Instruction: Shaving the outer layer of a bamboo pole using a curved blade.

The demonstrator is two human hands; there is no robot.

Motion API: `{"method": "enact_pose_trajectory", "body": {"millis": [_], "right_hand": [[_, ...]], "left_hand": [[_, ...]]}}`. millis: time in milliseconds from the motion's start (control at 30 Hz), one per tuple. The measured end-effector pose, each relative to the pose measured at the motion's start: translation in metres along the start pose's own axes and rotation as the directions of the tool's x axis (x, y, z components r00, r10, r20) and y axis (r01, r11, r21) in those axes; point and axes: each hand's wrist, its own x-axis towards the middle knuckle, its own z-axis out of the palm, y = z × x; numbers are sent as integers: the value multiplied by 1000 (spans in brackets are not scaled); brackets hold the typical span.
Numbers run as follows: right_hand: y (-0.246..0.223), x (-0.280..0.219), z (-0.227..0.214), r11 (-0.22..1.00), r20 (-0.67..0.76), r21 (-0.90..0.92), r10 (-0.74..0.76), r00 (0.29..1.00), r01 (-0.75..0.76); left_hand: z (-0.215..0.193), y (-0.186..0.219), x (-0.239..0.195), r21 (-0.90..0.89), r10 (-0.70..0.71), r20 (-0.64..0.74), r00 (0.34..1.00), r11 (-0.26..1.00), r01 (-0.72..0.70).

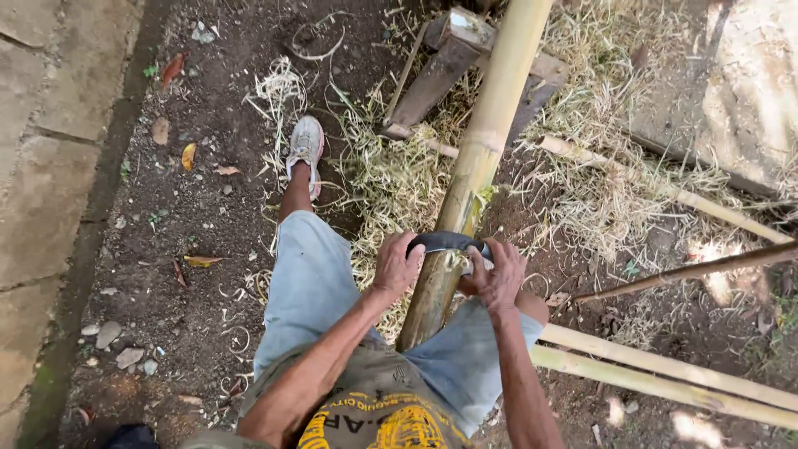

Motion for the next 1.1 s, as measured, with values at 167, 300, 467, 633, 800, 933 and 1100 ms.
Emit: {"method": "enact_pose_trajectory", "body": {"millis": [167, 300, 467, 633, 800, 933, 1100], "right_hand": [[39, 63, 18, 987, 54, -131, 95, 994, -87], [68, 122, 28, 954, 125, -34, 299, 946, -297], [78, 158, 39, 935, 115, -26, 356, 928, -355], [73, 166, 45, 976, -18, -37, 213, 977, -214], [83, 147, 58, 993, -168, -31, 105, 980, -112], [103, 95, 80, 992, -205, -116, 28, 978, -53], [63, 18, 57, 995, -253, -105, -25, 967, -2]], "left_hand": [[-3, 29, 66, -92, -43, -19, 999, 995, 41], [16, 22, 138, 10, 147, -130, 981, 989, -147], [17, 39, 182, -159, -87, -1, 996, 984, 85], [18, 41, 200, -177, -58, -51, 997, 983, 48], [32, 11, 203, 35, 191, -124, 974, 981, -188], [38, -12, 151, 78, 195, -114, 974, 979, -187], [22, -7, 67, 53, 100, -53, 994, 994, -97]]}}
